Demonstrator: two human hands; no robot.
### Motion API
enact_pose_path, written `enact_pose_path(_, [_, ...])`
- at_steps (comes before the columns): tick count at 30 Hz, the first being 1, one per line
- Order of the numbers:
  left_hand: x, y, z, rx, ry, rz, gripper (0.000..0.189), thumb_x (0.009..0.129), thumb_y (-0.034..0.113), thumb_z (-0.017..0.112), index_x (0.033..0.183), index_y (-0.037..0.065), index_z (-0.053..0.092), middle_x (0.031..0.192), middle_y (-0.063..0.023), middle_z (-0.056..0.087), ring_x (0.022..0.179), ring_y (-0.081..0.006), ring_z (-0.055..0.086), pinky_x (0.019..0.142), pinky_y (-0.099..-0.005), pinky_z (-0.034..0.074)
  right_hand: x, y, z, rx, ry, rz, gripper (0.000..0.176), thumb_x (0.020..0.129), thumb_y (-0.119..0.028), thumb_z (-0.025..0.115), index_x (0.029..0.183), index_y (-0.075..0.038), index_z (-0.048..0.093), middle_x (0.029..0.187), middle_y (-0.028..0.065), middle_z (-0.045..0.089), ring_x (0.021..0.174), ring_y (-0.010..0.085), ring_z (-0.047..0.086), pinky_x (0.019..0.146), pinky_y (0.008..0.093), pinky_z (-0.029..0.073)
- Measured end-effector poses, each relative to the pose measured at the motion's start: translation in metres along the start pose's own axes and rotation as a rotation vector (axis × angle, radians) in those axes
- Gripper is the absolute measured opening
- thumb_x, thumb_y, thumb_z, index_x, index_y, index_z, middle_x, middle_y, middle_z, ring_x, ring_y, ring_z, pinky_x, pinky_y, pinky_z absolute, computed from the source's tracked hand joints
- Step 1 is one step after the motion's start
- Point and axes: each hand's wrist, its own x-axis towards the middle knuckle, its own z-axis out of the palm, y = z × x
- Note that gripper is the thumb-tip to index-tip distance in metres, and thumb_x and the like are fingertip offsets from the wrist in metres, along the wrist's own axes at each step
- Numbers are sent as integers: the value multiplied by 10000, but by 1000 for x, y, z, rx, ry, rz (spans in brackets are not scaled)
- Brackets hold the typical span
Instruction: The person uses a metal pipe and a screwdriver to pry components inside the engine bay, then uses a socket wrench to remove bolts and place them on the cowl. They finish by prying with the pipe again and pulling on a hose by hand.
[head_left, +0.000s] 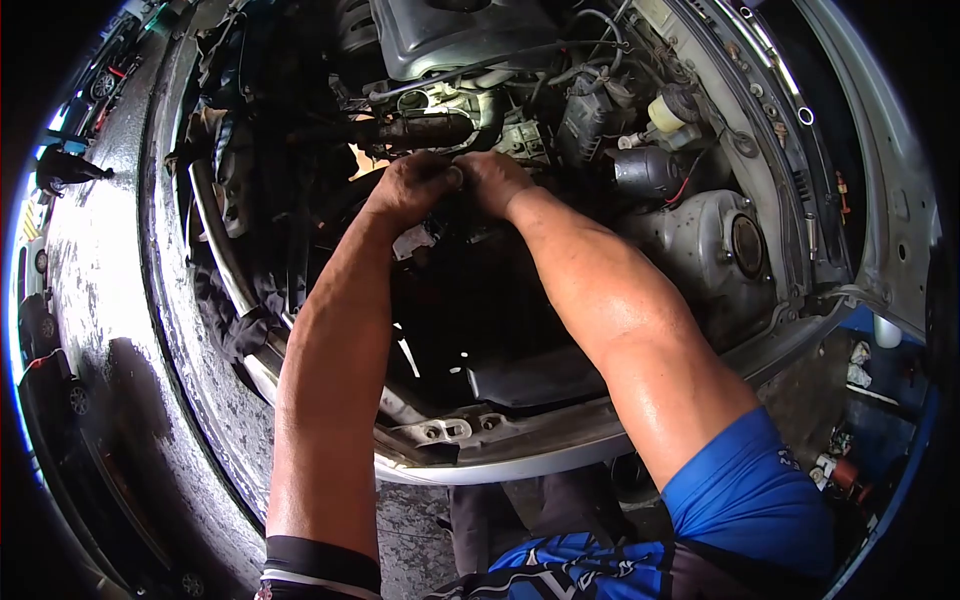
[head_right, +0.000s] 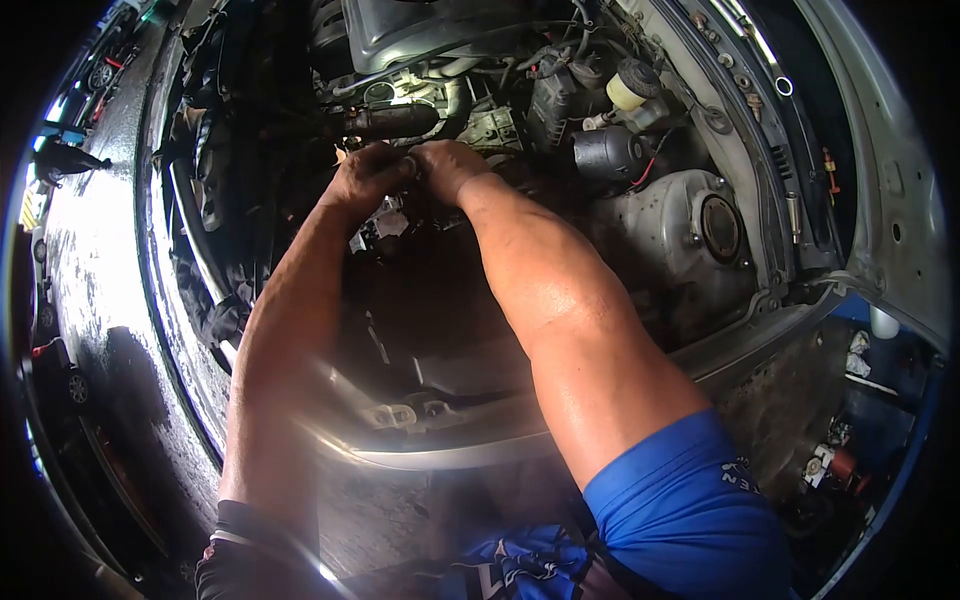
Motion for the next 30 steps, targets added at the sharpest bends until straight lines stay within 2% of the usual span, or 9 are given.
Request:
enact_pose_path(8, [-2, 1, 3, -70, 10, -5, 399, 871, 258, 724, 1178, 11, 664, 1090, -162, 707, 1042, -243, 659, 934, -369, 508, 3, 5, 17, -11, 70, -11, 226, 928, -194, 529, 1080, -132, 686, 1127, 133, 687, 1102, 352, 634, 922, 435, 515])
enact_pose_path(14, [25, 22, -4, 226, -86, 238, 356, 905, 244, 711, 1199, 54, 651, 1005, -116, 705, 880, -193, 673, 784, -342, 554, 1, 5, 14, -63, 172, 73, 203, 906, -177, 565, 1054, -108, 687, 1080, 173, 683, 1049, 382, 636, 881, 460, 514])
enact_pose_path(16, [28, 40, -2, 50, -121, -198, 320, 896, 241, 708, 1169, 80, 667, 963, -100, 699, 757, -190, 668, 654, -345, 550, 4, 2, 12, 5, 190, 210, 194, 906, -179, 571, 1040, -111, 693, 1075, 183, 682, 1044, 387, 636, 874, 468, 513])
enact_pose_path(20, [39, 41, 31, -219, 92, -431, 328, 857, 262, 728, 1059, 6, 686, 917, -111, 695, 716, -183, 663, 596, -343, 534, 10, 24, 15, 95, 160, 230, 202, 878, -166, 597, 1046, -109, 692, 1081, 184, 691, 1064, 385, 636, 890, 453, 517])
enact_pose_path(23, [33, 31, 50, 35, 316, 194, 391, 851, 283, 722, 1087, -26, 679, 834, -156, 704, 701, -212, 671, 632, -352, 547, -5, 29, 7, 75, 262, 118, 247, 845, -172, 646, 1082, -114, 683, 1056, 173, 705, 1041, 380, 653, 872, 441, 528])
enact_pose_path(26, [35, 62, 29, 179, -44, 6, 382, 850, 277, 707, 1101, -9, 685, 843, -142, 714, 750, -230, 672, 695, -370, 546, -1, 30, 2, 64, 279, 135, 257, 845, -202, 686, 1094, -139, 682, 1032, 154, 715, 1004, 369, 671, 858, 433, 535])
enact_pose_path(28, [17, 100, 12, 52, 167, -80, 333, 837, 247, 702, 1095, 37, 706, 905, -99, 724, 847, -225, 676, 767, -390, 538, 4, 20, -1, 10, 212, 339, 229, 865, -240, 697, 1080, -163, 690, 1020, 147, 719, 985, 364, 678, 846, 435, 539])
enact_pose_path(29, [21, 96, -4, 196, 49, -53, 298, 839, 225, 681, 1083, 57, 714, 1001, -93, 719, 928, -267, 671, 815, -395, 544, 8, 23, 5, 30, 210, 387, 205, 874, -274, 705, 1056, -180, 703, 1006, 146, 721, 967, 364, 682, 833, 443, 543])
enact_pose_path(30, [19, 72, -9, -193, 333, 129, 297, 880, 260, 642, 989, -12, 686, 857, -131, 703, 770, -217, 665, 692, -398, 525, 9, 25, 7, 30, 185, 400, 193, 874, -282, 706, 1042, -188, 711, 990, 148, 722, 965, 372, 679, 830, 445, 544])
